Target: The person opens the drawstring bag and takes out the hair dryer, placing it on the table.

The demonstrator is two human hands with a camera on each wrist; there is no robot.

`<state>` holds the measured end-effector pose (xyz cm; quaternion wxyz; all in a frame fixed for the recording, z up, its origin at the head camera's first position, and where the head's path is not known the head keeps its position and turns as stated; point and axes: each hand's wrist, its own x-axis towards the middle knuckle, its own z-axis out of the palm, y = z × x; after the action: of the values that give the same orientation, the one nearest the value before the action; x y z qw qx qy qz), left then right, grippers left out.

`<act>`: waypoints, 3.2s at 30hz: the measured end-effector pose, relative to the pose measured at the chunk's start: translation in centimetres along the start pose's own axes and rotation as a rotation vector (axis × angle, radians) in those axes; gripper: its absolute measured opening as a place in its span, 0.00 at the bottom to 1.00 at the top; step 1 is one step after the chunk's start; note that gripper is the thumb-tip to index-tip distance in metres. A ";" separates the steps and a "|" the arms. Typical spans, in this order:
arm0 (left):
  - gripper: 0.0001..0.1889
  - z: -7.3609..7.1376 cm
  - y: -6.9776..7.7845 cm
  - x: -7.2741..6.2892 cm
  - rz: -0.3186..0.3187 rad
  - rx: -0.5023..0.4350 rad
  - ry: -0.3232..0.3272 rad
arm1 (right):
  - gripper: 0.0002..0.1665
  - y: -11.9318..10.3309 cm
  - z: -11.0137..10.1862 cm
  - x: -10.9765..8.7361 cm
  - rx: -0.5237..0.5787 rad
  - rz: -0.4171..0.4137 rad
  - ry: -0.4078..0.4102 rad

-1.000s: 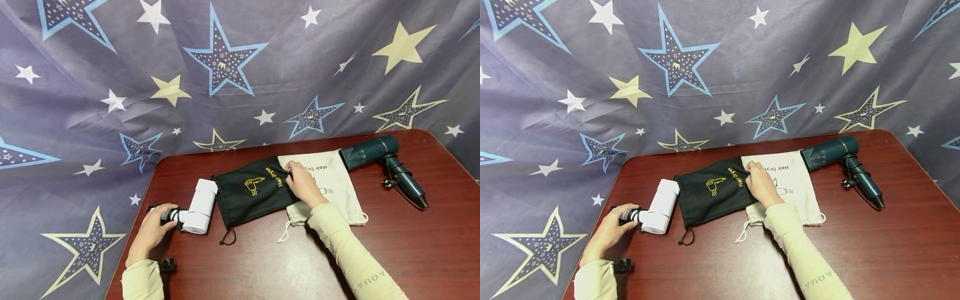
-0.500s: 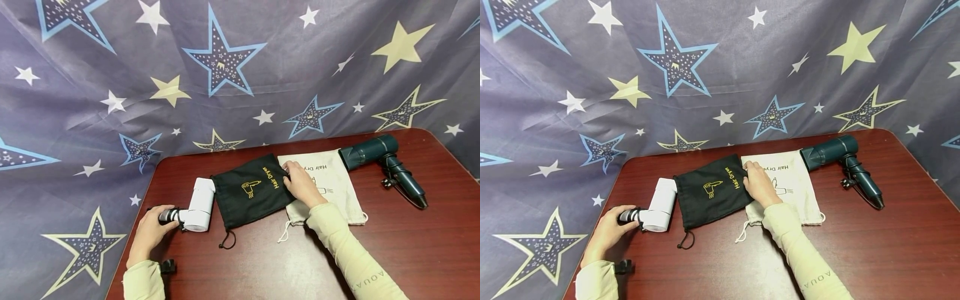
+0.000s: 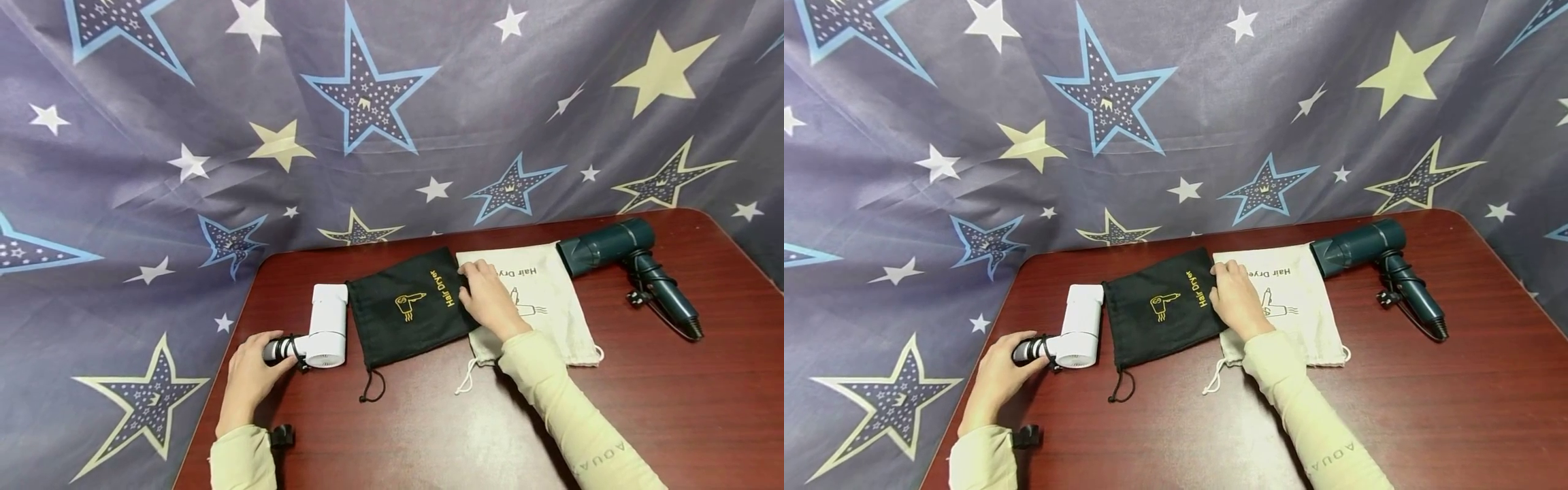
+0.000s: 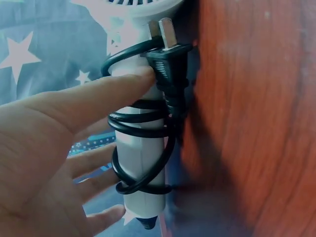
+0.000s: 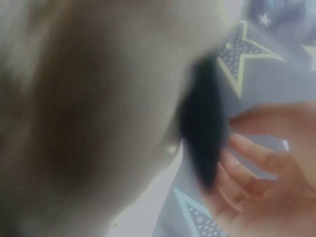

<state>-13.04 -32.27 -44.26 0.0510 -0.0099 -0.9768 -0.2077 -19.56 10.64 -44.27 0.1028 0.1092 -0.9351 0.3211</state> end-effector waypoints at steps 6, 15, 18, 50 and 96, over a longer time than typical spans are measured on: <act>0.26 0.3 0.2 0.1 0.050 -0.026 0.035 | 0.20 -2.3 1.3 -0.1 -0.080 -0.043 -0.004; 0.25 0.2 0.5 0.2 -0.022 0.012 0.021 | 0.36 -5.2 4.8 -1.2 -0.242 -0.093 -0.163; 0.25 0.4 0.6 0.3 -0.038 0.012 0.028 | 0.39 -5.5 5.4 -1.5 -0.300 -0.082 -0.224; 0.26 1.2 1.7 0.5 -0.191 0.080 0.113 | 0.38 -5.6 3.8 -1.3 -0.199 -0.069 -0.467; 0.19 4.2 8.1 0.7 0.180 -0.049 0.340 | 0.38 -8.4 6.4 -1.8 -0.329 -0.125 -0.364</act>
<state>-13.81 -23.14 -44.74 0.2334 -0.0632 -0.9440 -0.2246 -16.37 0.42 -44.88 -0.0313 0.2047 -0.9693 0.1328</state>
